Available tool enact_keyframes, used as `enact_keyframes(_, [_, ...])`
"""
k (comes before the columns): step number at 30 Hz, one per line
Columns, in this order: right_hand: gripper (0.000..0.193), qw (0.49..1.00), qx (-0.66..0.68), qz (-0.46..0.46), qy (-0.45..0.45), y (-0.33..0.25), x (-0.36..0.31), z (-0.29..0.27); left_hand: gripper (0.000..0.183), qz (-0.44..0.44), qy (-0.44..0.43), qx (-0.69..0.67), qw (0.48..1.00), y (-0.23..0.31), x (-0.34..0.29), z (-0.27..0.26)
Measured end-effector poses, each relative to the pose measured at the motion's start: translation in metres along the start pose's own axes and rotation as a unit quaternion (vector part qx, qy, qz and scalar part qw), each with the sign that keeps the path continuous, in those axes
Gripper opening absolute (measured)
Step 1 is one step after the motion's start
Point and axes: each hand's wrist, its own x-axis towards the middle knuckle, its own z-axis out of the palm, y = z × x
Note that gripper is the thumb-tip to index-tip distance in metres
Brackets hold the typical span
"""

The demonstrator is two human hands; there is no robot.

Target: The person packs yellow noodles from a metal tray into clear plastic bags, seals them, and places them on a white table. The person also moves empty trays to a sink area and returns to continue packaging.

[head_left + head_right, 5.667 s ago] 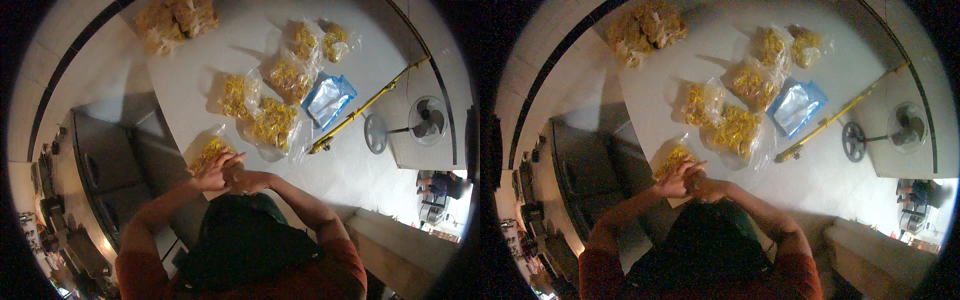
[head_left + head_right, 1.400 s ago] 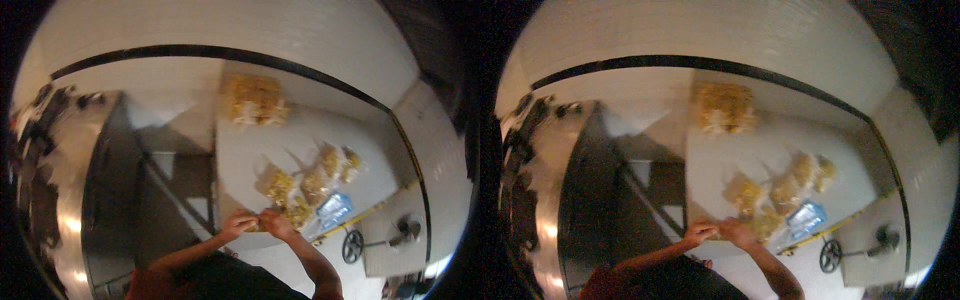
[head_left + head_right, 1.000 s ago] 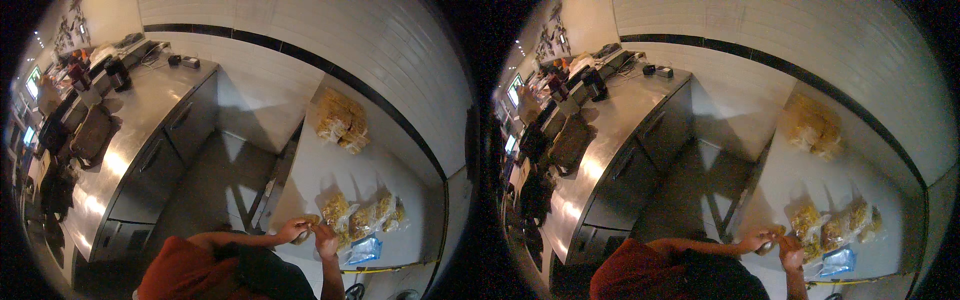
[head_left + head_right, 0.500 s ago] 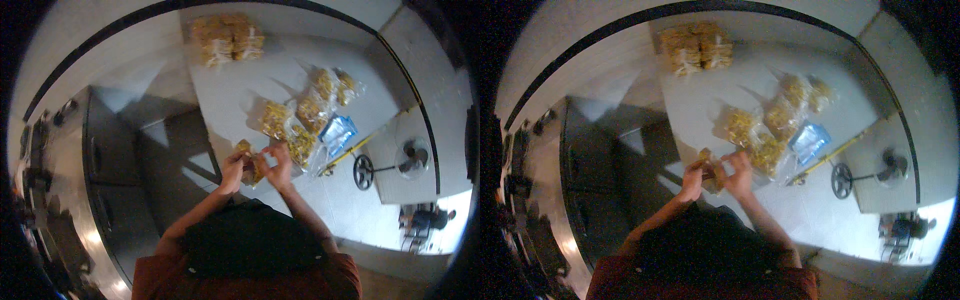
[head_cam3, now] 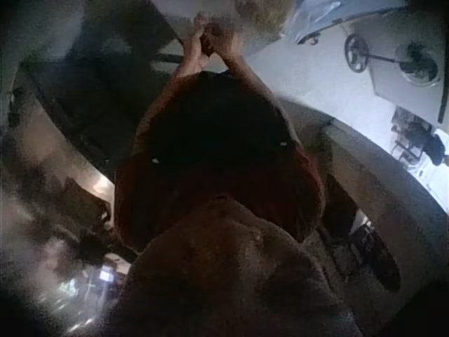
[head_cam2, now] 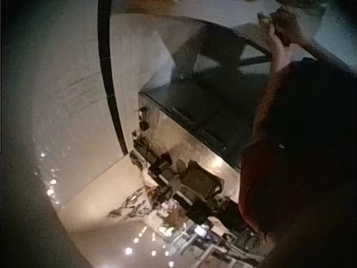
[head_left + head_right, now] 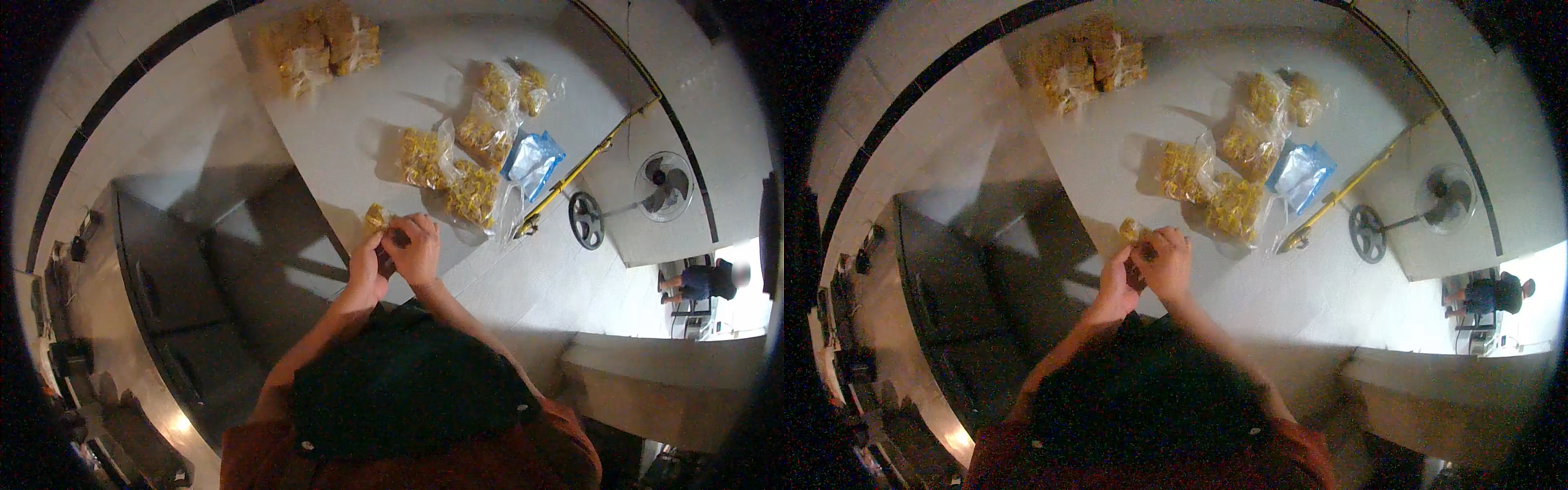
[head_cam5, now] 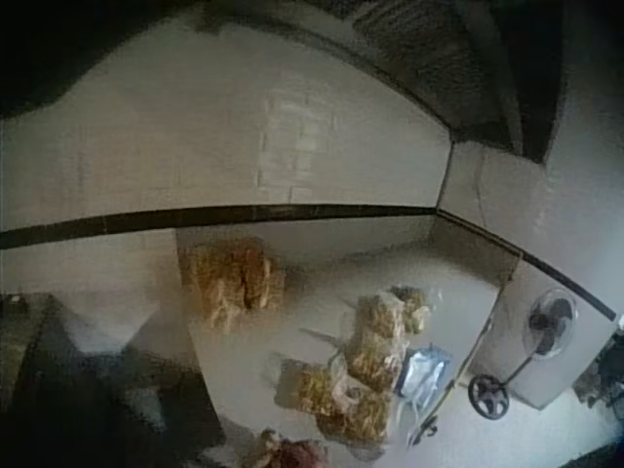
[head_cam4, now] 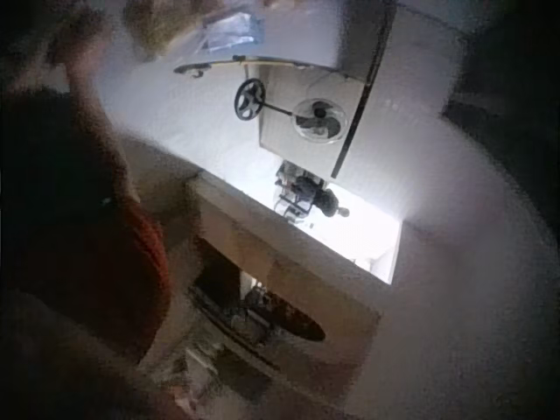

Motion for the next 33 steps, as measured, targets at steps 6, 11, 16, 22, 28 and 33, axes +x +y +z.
enact_keyframes(6, [0.018,0.992,0.109,0.063,-0.027,0.000,0.009,-0.001,0.022,0.020,-0.024,0.036,0.999,-0.001,0.003,-0.009])
enact_keyframes(11, [0.017,0.992,0.095,0.041,-0.068,0.016,0.008,-0.003,0.022,0.060,0.001,0.086,0.994,-0.003,0.006,-0.008])
enact_keyframes(16, [0.019,0.992,0.101,0.032,-0.062,-0.002,-0.002,-0.013,0.022,0.034,0.008,0.054,0.998,0.000,0.002,-0.014])
enact_keyframes(22, [0.021,0.992,0.086,0.062,-0.063,-0.010,0.001,-0.011,0.018,-0.001,0.018,0.042,0.999,0.005,-0.002,-0.015])
enact_keyframes(28, [0.022,0.990,0.105,0.084,-0.031,-0.006,-0.002,0.002,0.017,0.019,0.006,0.072,0.997,0.002,0.009,-0.024])
enact_keyframes(33, [0.020,0.972,0.167,0.166,-0.028,-0.004,-0.003,0.006,0.016,0.148,0.046,0.158,0.975,-0.001,0.004,-0.013])
